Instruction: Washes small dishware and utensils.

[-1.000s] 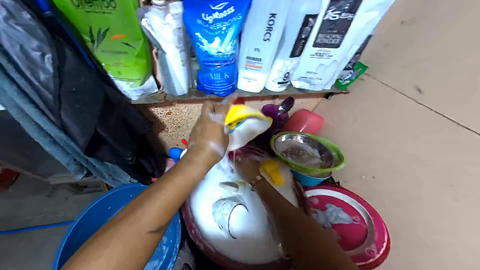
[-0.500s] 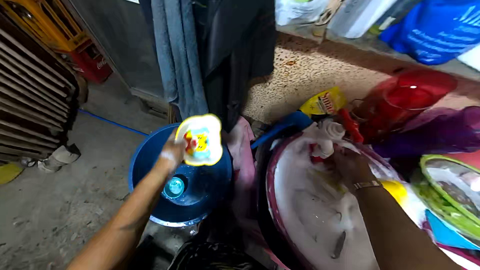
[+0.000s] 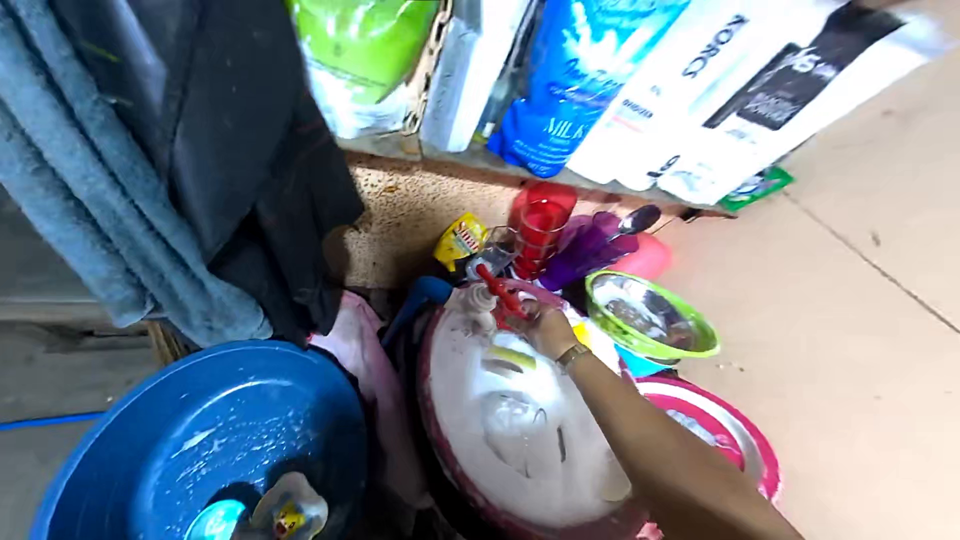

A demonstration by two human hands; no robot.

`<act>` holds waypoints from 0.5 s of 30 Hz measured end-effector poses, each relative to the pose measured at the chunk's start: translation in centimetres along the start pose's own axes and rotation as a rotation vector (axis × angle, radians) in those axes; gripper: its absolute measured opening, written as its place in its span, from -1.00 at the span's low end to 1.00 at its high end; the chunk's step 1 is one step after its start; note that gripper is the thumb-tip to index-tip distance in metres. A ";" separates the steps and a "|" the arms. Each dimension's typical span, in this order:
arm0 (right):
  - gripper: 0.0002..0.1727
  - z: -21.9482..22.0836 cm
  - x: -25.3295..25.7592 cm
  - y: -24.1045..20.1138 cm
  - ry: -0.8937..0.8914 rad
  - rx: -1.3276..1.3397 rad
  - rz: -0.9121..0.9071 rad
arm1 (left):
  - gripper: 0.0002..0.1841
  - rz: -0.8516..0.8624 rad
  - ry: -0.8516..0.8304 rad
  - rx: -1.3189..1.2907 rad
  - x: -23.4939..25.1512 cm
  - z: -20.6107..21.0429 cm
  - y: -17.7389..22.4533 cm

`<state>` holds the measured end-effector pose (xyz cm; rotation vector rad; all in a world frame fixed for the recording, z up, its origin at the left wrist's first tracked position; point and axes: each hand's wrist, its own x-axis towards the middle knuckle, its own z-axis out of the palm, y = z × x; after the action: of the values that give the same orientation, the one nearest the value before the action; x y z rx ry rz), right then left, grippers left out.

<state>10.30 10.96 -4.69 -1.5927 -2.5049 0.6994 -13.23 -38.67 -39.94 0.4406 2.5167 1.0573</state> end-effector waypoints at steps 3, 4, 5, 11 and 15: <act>-0.69 -1.8 -2.6 -1.2 -0.017 -0.244 -0.120 | -0.42 -0.047 -0.090 -0.248 1.6 -6.0 16.6; -0.69 -2.4 -3.6 -1.6 0.004 -0.247 -0.166 | -0.51 0.089 -0.047 -0.357 1.1 -7.0 22.1; -0.71 -3.1 -4.7 -2.0 0.033 -0.205 -0.220 | -0.59 0.230 -0.062 -0.460 0.0 -7.6 27.8; -0.78 -4.4 -7.9 -0.7 0.292 0.160 -0.475 | -0.53 -0.013 -0.836 -0.925 -6.9 -2.2 50.7; -0.74 -4.0 -9.7 -0.6 0.196 0.199 -0.520 | -0.42 -0.209 -0.907 -1.070 -5.9 4.5 55.6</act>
<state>15.44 3.54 0.74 -0.8418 -2.4501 0.6523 1.71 -1.18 -0.99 0.2231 0.9885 1.4701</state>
